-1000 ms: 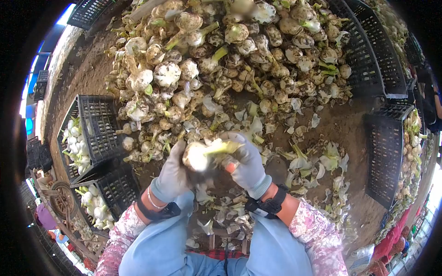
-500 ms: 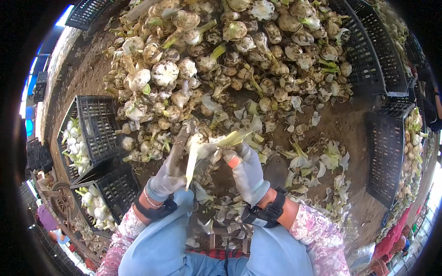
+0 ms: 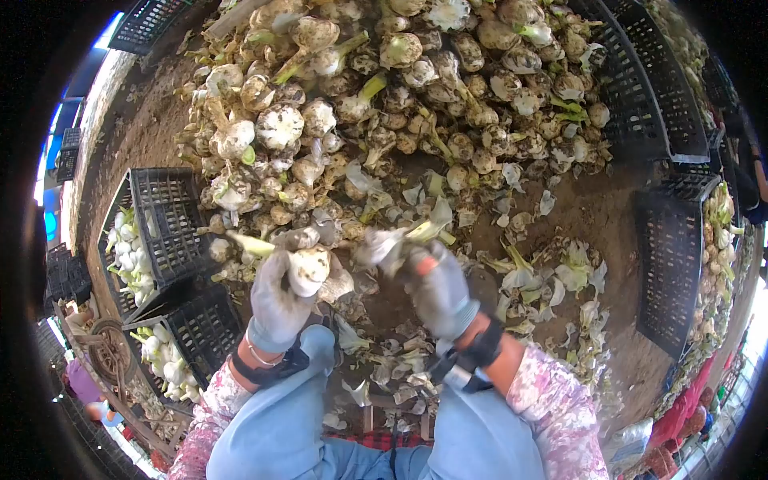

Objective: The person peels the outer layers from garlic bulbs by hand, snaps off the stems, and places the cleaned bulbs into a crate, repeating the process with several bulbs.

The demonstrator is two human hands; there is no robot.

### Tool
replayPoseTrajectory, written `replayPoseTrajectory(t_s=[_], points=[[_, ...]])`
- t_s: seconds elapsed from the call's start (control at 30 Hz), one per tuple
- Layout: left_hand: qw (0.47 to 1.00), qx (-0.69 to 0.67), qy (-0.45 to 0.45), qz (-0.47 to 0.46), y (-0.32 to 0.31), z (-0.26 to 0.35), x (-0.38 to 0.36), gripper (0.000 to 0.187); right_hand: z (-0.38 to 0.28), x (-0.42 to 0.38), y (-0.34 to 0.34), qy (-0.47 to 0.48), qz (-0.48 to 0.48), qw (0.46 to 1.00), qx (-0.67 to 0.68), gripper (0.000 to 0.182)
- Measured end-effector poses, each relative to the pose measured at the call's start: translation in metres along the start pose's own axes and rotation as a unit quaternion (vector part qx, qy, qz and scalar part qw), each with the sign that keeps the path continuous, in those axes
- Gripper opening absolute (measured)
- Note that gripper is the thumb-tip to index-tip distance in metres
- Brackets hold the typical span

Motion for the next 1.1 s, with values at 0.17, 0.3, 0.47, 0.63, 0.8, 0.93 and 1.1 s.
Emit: replayPoseTrajectory(t_s=[0.17,0.3,0.47,0.63,0.8,0.93,1.1], points=[[0.994,-0.081,0.018,-0.067,-0.016,0.024,0.008,0.04,-0.015,0.007,0.02,-0.034,-0.209,0.565,-0.798,0.035],[0.992,-0.043,-0.003,-0.116,-0.021,0.016,0.009,0.04,-0.032,0.003,-0.021,0.125,-0.09,0.792,-0.59,0.045],[0.99,-0.029,0.05,-0.125,-0.03,0.022,0.003,0.041,-0.026,-0.005,-0.057,0.055,-0.094,0.958,-0.265,0.044],[0.985,-0.1,0.06,-0.126,-0.029,0.015,-0.001,0.042,-0.014,0.0,-0.031,-0.139,-0.103,0.983,-0.061,0.04],[0.973,0.182,-0.138,-0.03,-0.032,0.035,0.008,0.029,-0.031,-0.017,-0.063,0.161,-0.05,0.899,-0.404,0.03],[1.0,-0.007,0.011,0.004,-0.03,0.03,0.002,0.023,-0.023,-0.012,-0.059,0.158,-0.03,0.895,-0.417,0.021],[0.986,-0.152,0.064,-0.02,-0.026,0.031,0.007,0.019,0.0,-0.002,-0.032,0.071,-0.083,0.877,-0.468,0.021]])
Point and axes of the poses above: each hand's wrist, its own x-axis towards the middle knuckle, its own y-axis out of the back of the hand, z = x × y, the point moved 3 cm from there along x, towards the middle knuckle, and after that the axes turned 2 degrees about y, right-handed, at the moved point
